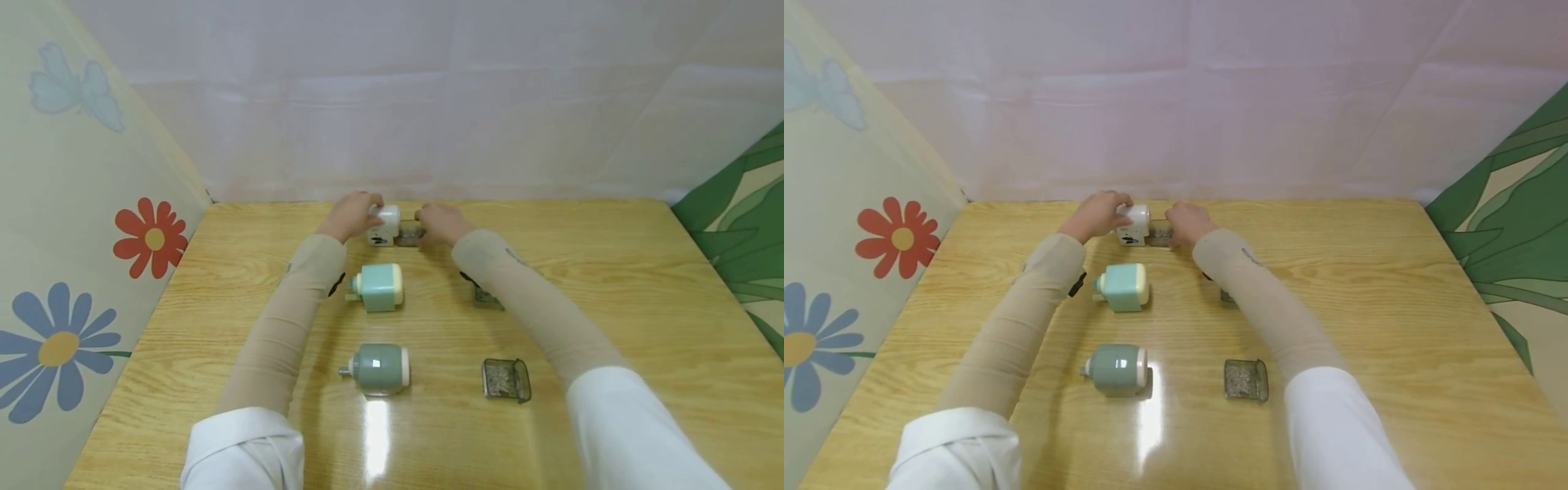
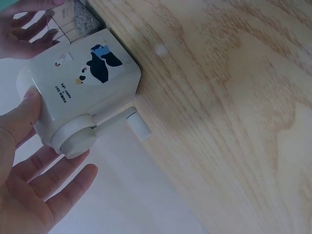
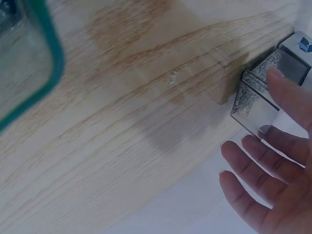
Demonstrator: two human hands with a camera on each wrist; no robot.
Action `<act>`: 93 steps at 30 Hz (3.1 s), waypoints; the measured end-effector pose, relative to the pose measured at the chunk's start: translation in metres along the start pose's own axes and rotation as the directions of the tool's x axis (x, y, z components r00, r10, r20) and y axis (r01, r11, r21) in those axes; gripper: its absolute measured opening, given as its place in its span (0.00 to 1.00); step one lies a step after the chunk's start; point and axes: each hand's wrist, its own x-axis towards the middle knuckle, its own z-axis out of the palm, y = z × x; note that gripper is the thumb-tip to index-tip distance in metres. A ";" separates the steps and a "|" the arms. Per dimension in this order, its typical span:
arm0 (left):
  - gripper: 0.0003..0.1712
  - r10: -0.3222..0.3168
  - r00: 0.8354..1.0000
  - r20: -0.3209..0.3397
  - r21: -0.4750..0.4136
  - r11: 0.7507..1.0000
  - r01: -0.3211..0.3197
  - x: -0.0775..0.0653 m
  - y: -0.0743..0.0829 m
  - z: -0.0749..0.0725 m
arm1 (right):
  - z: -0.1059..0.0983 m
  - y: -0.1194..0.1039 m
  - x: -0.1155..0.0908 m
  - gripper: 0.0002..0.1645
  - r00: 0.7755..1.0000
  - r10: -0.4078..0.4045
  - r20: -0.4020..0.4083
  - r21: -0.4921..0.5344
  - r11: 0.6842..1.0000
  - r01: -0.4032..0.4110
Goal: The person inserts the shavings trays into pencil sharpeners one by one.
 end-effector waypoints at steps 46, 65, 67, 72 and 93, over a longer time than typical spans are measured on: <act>0.22 0.017 1.000 -0.005 -0.001 1.000 -0.017 -0.002 0.007 -0.001 | 0.004 -0.018 0.008 0.32 0.999 -0.008 -0.045 0.083 0.997 0.012; 0.23 0.017 1.000 -0.009 0.002 1.000 -0.017 -0.002 0.008 0.001 | 0.000 -0.007 0.004 0.32 0.997 0.077 -0.003 0.265 0.961 -0.073; 0.23 0.017 1.000 -0.009 -0.002 1.000 -0.017 -0.002 0.008 0.001 | 0.001 -0.007 0.004 0.31 0.997 0.079 -0.005 0.270 0.960 -0.074; 0.23 0.016 1.000 -0.009 -0.011 1.000 -0.016 -0.001 0.009 0.002 | 0.002 -0.008 0.004 0.30 0.997 0.073 -0.024 0.289 0.955 -0.063; 0.20 0.022 1.000 -0.006 0.006 1.000 -0.022 -0.003 0.012 0.000 | 0.005 -0.013 0.009 0.26 0.995 0.091 -0.050 0.341 0.938 -0.068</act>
